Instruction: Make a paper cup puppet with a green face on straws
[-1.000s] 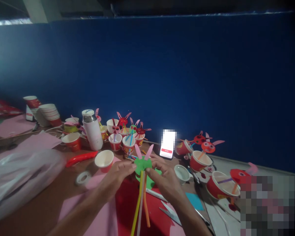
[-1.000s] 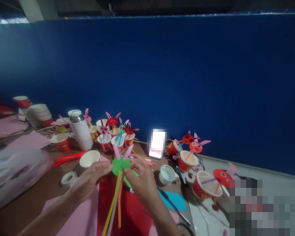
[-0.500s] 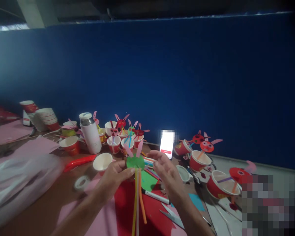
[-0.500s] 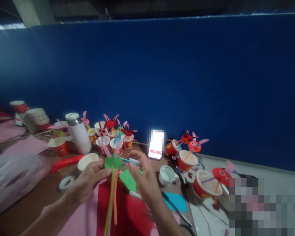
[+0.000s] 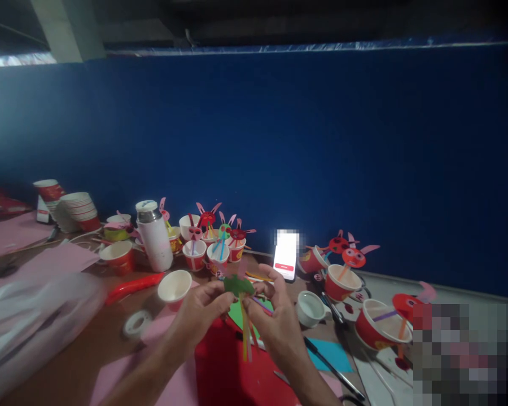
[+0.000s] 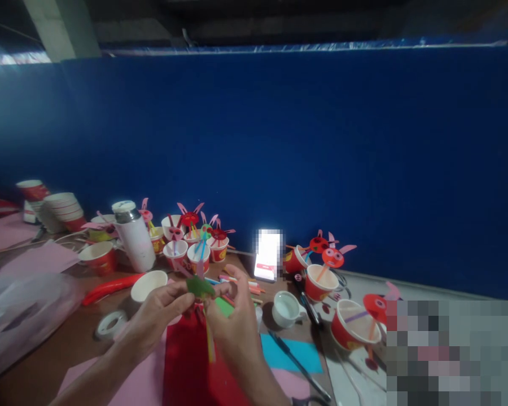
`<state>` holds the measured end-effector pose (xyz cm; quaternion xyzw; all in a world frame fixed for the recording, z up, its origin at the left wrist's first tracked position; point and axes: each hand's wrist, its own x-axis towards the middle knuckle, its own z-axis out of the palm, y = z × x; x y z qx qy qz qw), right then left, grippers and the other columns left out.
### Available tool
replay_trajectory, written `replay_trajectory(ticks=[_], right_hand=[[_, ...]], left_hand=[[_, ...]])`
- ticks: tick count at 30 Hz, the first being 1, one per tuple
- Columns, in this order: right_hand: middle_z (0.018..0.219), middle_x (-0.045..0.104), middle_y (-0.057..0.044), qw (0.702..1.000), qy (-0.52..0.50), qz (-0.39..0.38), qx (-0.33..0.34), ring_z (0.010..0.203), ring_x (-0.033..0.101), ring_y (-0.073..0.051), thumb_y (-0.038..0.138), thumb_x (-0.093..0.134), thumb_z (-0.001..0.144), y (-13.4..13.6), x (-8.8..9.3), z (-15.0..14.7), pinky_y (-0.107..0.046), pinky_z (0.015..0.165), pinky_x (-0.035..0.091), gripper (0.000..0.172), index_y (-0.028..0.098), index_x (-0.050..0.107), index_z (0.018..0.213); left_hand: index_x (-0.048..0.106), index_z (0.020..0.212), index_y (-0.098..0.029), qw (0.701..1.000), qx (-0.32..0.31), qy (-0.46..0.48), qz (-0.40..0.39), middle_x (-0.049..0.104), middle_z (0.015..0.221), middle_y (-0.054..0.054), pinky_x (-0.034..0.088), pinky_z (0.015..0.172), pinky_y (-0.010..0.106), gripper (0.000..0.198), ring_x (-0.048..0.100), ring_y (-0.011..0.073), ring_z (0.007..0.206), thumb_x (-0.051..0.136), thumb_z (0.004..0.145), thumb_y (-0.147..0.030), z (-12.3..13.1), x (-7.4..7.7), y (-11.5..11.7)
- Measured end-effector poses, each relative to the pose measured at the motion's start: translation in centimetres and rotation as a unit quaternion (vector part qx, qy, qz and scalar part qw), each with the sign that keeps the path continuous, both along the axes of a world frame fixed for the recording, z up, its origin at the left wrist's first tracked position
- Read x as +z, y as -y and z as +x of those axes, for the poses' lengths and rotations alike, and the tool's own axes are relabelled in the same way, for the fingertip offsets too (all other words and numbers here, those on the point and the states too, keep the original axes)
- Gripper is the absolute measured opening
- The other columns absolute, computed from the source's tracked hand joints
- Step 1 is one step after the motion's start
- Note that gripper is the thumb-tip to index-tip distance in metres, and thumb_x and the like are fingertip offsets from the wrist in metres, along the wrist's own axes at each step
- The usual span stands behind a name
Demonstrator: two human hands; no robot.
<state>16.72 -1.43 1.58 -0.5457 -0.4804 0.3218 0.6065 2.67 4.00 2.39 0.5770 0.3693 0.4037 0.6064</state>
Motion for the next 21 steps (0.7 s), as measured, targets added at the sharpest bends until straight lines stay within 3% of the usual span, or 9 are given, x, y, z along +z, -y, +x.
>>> replay_trajectory(ticks=[2,4,8,11,17,21], right_hand=[[0.088,0.060,-0.003,0.993,0.090,0.028,-0.070,0.086,0.059,-0.019,0.022,0.055,0.078,-0.1,-0.3,0.4,-0.036,0.081,0.046,0.050,0.020,0.036,0.124],[0.093,0.060,-0.006,0.968,0.197,0.069,-0.137,0.090,0.057,-0.021,0.020,0.053,0.080,-0.1,-0.6,0.7,-0.041,0.084,0.044,0.048,0.020,0.037,0.125],[0.098,0.061,-0.008,0.884,0.381,0.199,-0.183,0.094,0.057,-0.022,0.015,0.051,0.082,0.1,-1.2,0.8,-0.048,0.091,0.035,0.046,0.018,0.037,0.125],[0.097,0.063,-0.008,0.844,0.436,0.253,-0.183,0.094,0.058,-0.021,0.011,0.049,0.082,0.3,-1.2,0.7,-0.049,0.098,0.027,0.043,0.015,0.038,0.123],[0.098,0.063,-0.008,0.837,0.435,0.274,-0.185,0.096,0.057,-0.022,0.014,0.052,0.083,0.6,-0.8,0.5,-0.048,0.098,0.026,0.041,0.016,0.040,0.122],[0.102,0.064,-0.010,0.831,0.447,0.275,-0.185,0.099,0.056,-0.023,0.012,0.053,0.080,0.7,-0.6,0.0,-0.049,0.098,0.025,0.044,0.014,0.039,0.122]], left_hand=[[0.071,0.083,-0.014,0.998,0.051,0.001,0.030,0.066,0.068,0.002,0.044,0.058,0.019,0.021,0.056,0.0122,0.062,0.066,0.072,-0.031,0.1,0.0,0.2],[0.071,0.085,-0.016,0.995,0.073,0.006,0.061,0.069,0.075,0.003,0.047,0.067,0.020,0.019,0.060,0.0145,0.071,0.065,0.074,-0.031,0.3,-0.3,0.6],[0.070,0.097,-0.019,0.997,0.012,0.015,0.068,0.070,0.098,0.006,0.047,0.085,0.026,0.024,0.061,0.0200,0.092,0.061,0.077,-0.030,0.7,-1.5,1.7],[0.071,0.096,-0.018,0.999,0.005,0.029,0.016,0.072,0.092,0.008,0.049,0.082,0.029,0.027,0.063,0.0225,0.089,0.065,0.074,-0.033,1.0,-1.9,2.2],[0.064,0.112,-0.020,0.991,-0.057,0.107,-0.048,0.068,0.104,0.009,0.050,0.083,0.029,0.051,0.062,0.0238,0.095,0.075,0.064,-0.034,1.3,-0.7,3.1],[0.062,0.112,-0.021,0.986,-0.060,0.141,-0.059,0.068,0.099,0.007,0.049,0.078,0.025,0.045,0.062,0.0196,0.089,0.072,0.069,-0.030,1.2,-0.3,3.1]])
